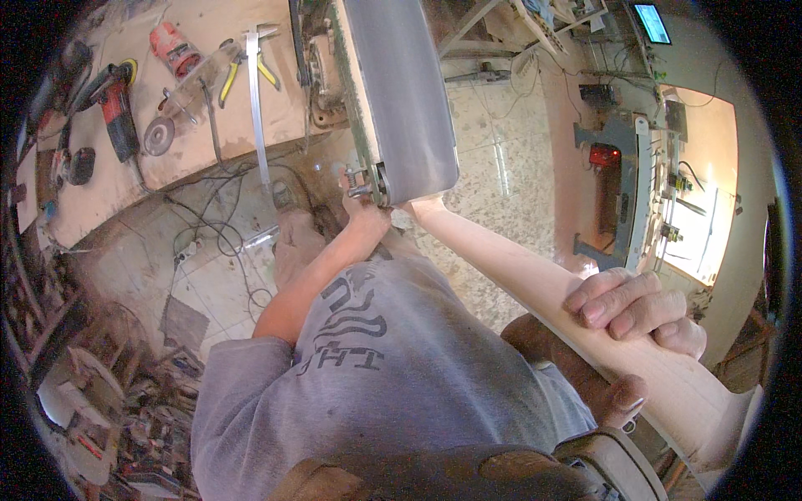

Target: The person uses a belt sander to smooth the surface of a wooden guitar neck, rotating the piece to reach all sides. They subsequently measure the width of the neck using a caliper at multiple points along its length.

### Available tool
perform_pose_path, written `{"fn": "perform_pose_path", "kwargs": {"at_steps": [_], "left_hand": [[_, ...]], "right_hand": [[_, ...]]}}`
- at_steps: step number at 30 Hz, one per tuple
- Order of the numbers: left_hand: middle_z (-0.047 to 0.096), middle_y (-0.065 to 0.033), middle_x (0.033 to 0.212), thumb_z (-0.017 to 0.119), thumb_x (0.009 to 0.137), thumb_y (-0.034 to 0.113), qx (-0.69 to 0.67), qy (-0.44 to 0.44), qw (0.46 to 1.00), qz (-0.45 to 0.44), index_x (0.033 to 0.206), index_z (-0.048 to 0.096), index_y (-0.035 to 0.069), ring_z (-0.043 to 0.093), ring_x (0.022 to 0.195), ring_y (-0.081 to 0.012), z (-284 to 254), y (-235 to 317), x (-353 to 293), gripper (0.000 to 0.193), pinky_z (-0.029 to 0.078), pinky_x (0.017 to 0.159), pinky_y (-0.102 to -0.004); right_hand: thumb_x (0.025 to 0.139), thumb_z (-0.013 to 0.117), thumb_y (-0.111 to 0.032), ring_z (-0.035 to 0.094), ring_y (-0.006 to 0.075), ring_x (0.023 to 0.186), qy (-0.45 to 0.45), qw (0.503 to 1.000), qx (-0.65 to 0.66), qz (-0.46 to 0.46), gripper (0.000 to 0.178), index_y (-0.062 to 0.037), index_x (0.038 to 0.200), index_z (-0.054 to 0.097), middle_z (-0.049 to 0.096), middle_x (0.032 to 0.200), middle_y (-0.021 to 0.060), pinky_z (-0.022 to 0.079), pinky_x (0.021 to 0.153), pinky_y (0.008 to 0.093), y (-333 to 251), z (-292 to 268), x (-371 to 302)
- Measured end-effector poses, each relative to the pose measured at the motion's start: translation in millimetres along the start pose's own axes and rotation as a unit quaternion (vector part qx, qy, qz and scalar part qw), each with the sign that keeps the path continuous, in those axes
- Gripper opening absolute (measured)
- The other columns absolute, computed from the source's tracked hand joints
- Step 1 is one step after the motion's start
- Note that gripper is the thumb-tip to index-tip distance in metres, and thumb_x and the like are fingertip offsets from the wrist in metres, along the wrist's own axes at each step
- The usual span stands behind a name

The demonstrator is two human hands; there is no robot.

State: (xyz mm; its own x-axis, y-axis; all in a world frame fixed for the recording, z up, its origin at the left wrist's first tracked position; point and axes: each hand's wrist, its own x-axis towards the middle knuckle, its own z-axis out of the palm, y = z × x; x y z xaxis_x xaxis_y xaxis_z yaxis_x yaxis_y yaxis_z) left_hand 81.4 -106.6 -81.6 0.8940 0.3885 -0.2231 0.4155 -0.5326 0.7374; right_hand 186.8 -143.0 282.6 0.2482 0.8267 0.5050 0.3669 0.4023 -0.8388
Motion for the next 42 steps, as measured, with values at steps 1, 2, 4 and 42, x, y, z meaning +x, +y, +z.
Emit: {"fn": "perform_pose_path", "kwargs": {"at_steps": [1, 2, 4, 42], "left_hand": [[0.063, -0.0203, 0.082, 0.050, 0.078, 0.009, -0.008, 0.006, 1.000, -0.010, 0.087, 0.060, -0.001, 0.064, 0.082, -0.0358, -3, 2, 1, 0.017, 0.050, 0.073, -0.0489], [0.063, -0.0200, 0.083, 0.049, 0.079, 0.010, -0.016, 0.011, 1.000, -0.017, 0.088, 0.060, 0.000, 0.064, 0.082, -0.0356, -4, 4, 1, 0.018, 0.050, 0.073, -0.0490], [0.062, -0.0193, 0.084, 0.048, 0.079, 0.013, -0.032, 0.020, 0.999, -0.027, 0.089, 0.060, 0.000, 0.064, 0.083, -0.0352, -4, 3, 3, 0.019, 0.049, 0.074, -0.0491], [0.059, -0.0071, 0.117, 0.031, 0.093, 0.063, -0.810, 0.304, 0.455, -0.212, 0.119, 0.054, 0.016, 0.058, 0.105, -0.0278, 21, 16, 32, 0.059, 0.049, 0.087, -0.0521]], "right_hand": [[0.083, 0.067, -0.025, 0.053, 0.0253, 0.071, -0.002, 1.000, 0.004, 0.004, 0.046, -0.0012, 0.116, 0.045, 0.047, 0.083, 0.0128, 0.051, 0.055, 0.0405, 0, -2, 0], [0.083, 0.067, -0.024, 0.053, 0.0255, 0.072, -0.004, 1.000, 0.005, 0.003, 0.046, -0.0012, 0.117, 0.045, 0.047, 0.083, 0.0129, 0.051, 0.055, 0.0405, 0, -3, 0], [0.083, 0.066, -0.024, 0.053, 0.0258, 0.072, -0.007, 1.000, 0.008, -0.005, 0.046, -0.0012, 0.118, 0.045, 0.047, 0.083, 0.0130, 0.051, 0.055, 0.0405, 2, -3, 0], [0.081, 0.056, -0.032, 0.050, 0.0245, 0.066, 0.024, 0.994, 0.076, -0.074, 0.046, 0.0042, 0.107, 0.046, 0.045, 0.079, 0.0152, 0.047, 0.048, 0.0340, 25, 1, 14]]}}
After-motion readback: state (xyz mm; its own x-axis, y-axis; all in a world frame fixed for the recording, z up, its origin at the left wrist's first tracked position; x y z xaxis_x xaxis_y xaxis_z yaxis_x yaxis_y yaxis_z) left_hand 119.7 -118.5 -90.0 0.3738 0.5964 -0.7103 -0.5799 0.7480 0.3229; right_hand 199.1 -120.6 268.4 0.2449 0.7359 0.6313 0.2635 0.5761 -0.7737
